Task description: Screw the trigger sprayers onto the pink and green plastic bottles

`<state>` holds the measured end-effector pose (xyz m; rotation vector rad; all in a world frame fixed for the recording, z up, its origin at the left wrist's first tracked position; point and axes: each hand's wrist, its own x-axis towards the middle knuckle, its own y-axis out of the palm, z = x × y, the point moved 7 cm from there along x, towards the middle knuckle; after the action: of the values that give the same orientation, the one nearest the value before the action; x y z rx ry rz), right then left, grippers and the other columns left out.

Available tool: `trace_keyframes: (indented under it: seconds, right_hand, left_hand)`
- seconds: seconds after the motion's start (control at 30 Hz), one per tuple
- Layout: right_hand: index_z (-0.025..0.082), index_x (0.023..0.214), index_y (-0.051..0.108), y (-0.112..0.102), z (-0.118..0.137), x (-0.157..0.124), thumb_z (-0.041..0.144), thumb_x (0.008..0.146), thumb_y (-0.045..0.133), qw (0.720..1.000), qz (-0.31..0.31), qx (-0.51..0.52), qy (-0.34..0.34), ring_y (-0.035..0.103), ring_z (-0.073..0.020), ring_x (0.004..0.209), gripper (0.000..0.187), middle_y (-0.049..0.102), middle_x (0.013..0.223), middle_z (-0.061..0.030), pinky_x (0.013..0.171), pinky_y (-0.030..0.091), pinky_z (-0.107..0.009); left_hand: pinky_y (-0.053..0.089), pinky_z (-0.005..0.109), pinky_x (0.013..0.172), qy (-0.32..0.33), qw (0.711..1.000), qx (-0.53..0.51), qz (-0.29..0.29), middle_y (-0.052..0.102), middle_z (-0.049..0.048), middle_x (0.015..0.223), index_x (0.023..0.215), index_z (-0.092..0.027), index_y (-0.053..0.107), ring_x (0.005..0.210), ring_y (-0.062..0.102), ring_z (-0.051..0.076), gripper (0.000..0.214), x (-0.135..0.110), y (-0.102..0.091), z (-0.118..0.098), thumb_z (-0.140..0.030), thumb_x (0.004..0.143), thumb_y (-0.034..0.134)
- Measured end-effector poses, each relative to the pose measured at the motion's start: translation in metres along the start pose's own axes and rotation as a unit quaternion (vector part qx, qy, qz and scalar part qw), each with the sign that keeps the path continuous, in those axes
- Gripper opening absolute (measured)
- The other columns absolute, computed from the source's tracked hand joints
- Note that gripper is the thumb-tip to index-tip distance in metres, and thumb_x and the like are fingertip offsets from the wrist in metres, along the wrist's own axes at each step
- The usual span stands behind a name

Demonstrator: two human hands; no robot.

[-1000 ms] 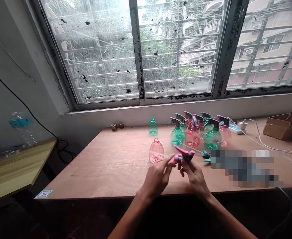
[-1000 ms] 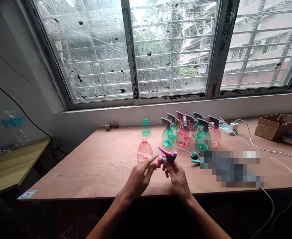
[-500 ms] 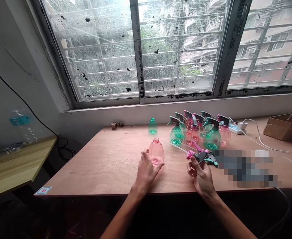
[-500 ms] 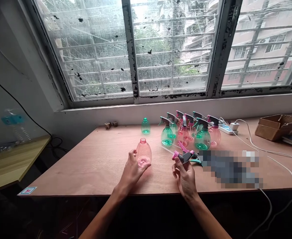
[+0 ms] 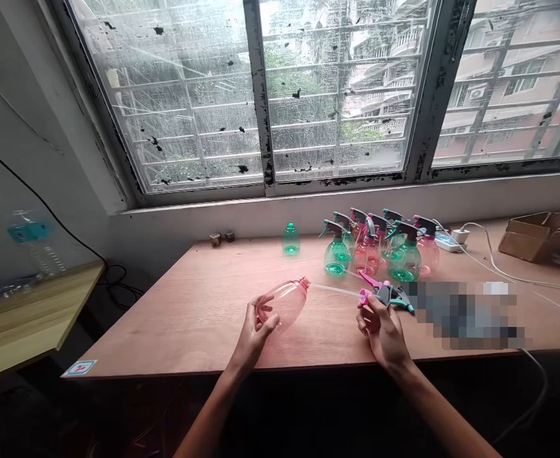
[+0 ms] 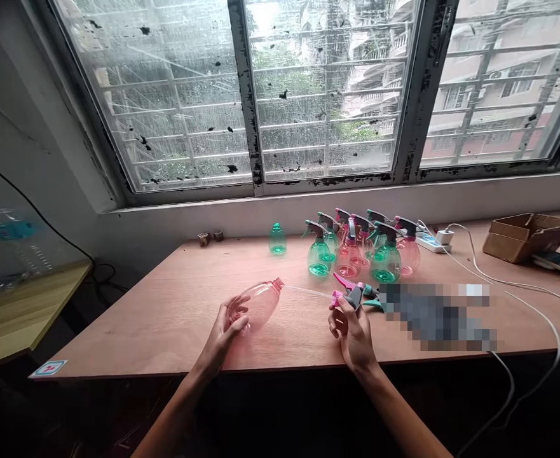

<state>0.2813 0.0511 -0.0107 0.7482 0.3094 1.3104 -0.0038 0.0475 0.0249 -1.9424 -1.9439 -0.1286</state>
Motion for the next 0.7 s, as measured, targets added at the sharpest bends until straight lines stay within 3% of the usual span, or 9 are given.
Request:
trace_keyframes:
  seconds: [0.27,0.43,0.6,0.7]
  right_hand:
    - [0.021,0.092,0.068,0.002,-0.002,0.001,0.039,0.085,0.073,1.000,0.012,-0.003,0.020,0.047,-0.0066,0.050,0.020,0.058,0.078,0.0022,0.038,0.036,-0.017]
    - [0.023,0.096,0.067,0.000,-0.003,0.001,0.041,0.087,0.070,0.999,0.018,-0.012,0.025,0.046,-0.0050,0.050,0.020,0.056,0.080,0.0036,0.039,0.036,-0.015]
    - [0.017,0.098,0.067,0.006,-0.015,0.001,0.039,0.087,0.071,0.992,0.082,-0.067,0.074,0.051,-0.0066,0.049,0.024,0.061,0.080,-0.0003,0.037,0.033,-0.016]
    - [0.017,0.104,0.065,0.013,-0.023,-0.002,0.036,0.083,0.076,0.980,0.138,-0.102,0.104,0.060,-0.0121,0.055,0.031,0.067,0.087,-0.0048,0.038,0.038,-0.017]
  left_hand:
    - [0.048,0.039,0.093,-0.032,0.997,-0.062,-0.017,0.062,0.0105,0.126,0.139,-0.020,0.045,0.112,0.057,0.027,0.061,0.000,-0.007,0.001,-0.045,0.086,0.061]
    - [0.044,0.040,0.098,-0.033,0.996,-0.081,-0.018,0.057,0.0145,0.137,0.141,-0.017,0.042,0.122,0.052,0.030,0.061,0.000,-0.008,0.002,-0.048,0.090,0.052]
    - [0.048,0.039,0.090,-0.037,0.996,-0.073,0.034,0.063,0.0142,0.121,0.138,-0.015,0.048,0.113,0.058,0.031,0.066,-0.004,0.001,-0.001,-0.047,0.083,0.066]
    - [0.049,0.039,0.093,-0.027,0.994,-0.071,0.075,0.063,0.0129,0.126,0.136,-0.017,0.051,0.118,0.057,0.032,0.062,-0.007,0.007,-0.008,-0.044,0.083,0.067]
